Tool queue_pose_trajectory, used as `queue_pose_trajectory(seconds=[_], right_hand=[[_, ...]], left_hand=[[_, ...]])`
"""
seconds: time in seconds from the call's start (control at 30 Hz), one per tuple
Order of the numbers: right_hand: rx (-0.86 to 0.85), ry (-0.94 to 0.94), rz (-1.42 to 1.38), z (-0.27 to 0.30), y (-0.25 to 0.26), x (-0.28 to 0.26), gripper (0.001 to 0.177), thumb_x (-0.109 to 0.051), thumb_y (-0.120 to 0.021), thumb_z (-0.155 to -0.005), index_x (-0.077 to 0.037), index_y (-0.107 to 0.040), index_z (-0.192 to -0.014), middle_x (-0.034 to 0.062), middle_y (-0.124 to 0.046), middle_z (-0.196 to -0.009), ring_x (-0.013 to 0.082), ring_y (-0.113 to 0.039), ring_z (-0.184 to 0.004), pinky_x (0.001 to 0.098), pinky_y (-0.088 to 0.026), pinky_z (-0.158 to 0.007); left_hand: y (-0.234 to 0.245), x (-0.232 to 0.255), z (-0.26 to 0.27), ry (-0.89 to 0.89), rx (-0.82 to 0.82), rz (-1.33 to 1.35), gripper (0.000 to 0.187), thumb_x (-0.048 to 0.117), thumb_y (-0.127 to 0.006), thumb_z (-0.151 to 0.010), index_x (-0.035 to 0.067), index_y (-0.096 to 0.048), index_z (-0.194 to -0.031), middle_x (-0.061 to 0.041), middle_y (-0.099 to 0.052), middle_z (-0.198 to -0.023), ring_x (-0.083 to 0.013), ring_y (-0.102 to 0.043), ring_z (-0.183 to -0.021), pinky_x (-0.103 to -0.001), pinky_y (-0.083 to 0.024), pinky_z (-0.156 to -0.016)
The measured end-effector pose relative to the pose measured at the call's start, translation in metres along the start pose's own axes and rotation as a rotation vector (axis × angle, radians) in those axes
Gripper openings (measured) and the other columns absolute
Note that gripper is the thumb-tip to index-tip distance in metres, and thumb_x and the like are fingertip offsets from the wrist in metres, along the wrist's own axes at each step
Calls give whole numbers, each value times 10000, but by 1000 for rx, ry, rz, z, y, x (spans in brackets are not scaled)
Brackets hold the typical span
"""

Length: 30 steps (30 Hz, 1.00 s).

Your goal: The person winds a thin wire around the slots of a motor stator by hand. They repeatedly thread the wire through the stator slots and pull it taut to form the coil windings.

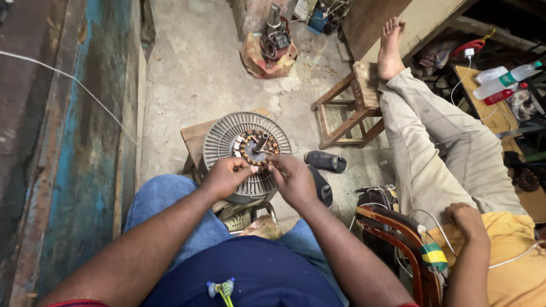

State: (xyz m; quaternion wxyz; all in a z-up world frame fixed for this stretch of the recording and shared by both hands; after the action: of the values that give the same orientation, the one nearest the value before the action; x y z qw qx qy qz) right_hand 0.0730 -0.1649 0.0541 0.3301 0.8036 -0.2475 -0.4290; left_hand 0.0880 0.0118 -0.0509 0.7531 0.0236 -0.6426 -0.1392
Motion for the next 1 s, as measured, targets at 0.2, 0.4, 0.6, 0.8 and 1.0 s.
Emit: queue_pose_trajectory(seconds=[0.2,0.4,0.6,0.8,1.0], right_hand=[[-221,-500,-486,43,-54,54,220,-216,-668,-991,-25,-775,-987,13,-754,-773,51,-638,-685,236,-518,-640],[-399,-723,-785,67,-74,69,256,-218,-643,-1026,13,-740,-973,22,-729,-809,73,-590,-664,240,-463,-616],[-365,-680,-904,68,-74,63,160,-147,-631,-996,-23,-691,-1078,5,-740,-904,63,-656,-768,233,-527,-684],[-315,-438,-689,52,-53,37,125,-103,-638,-1023,-13,-696,-1087,7,-706,-867,49,-636,-790,223,-524,-711],[-346,-336,-541,33,-31,12,150,-78,-625,-996,-15,-712,-1100,3,-723,-874,58,-653,-806,239,-541,-735]], left_hand=[[-26,16,23,-77,-84,-10,202,286,-749,-861,92,-804,-877,-18,-733,-686,-84,-592,-600,-305,-492,-564],[-38,44,57,-372,-8,-313,221,302,-756,-857,88,-748,-807,-107,-708,-697,-264,-678,-590,-404,-511,-556],[-34,69,77,-731,-45,-495,144,253,-750,-835,116,-726,-800,-86,-714,-771,-318,-694,-730,-482,-530,-698],[7,78,44,-726,145,-653,241,224,-755,-768,89,-712,-963,-89,-689,-952,-305,-648,-953,-457,-529,-819],[-6,75,18,-679,45,-744,188,234,-761,-801,138,-761,-962,-44,-688,-964,-265,-645,-970,-442,-517,-861]])
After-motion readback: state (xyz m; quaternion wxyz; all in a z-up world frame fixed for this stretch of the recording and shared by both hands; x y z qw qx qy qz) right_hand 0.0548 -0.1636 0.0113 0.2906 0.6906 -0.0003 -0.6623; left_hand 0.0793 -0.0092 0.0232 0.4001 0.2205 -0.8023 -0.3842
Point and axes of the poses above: each hand's wrist, its own z-axis away from the middle knuckle, its own y-axis out of the back of the hand, x = y × z, the point moved 7 cm from there along -z, towards the middle knuckle
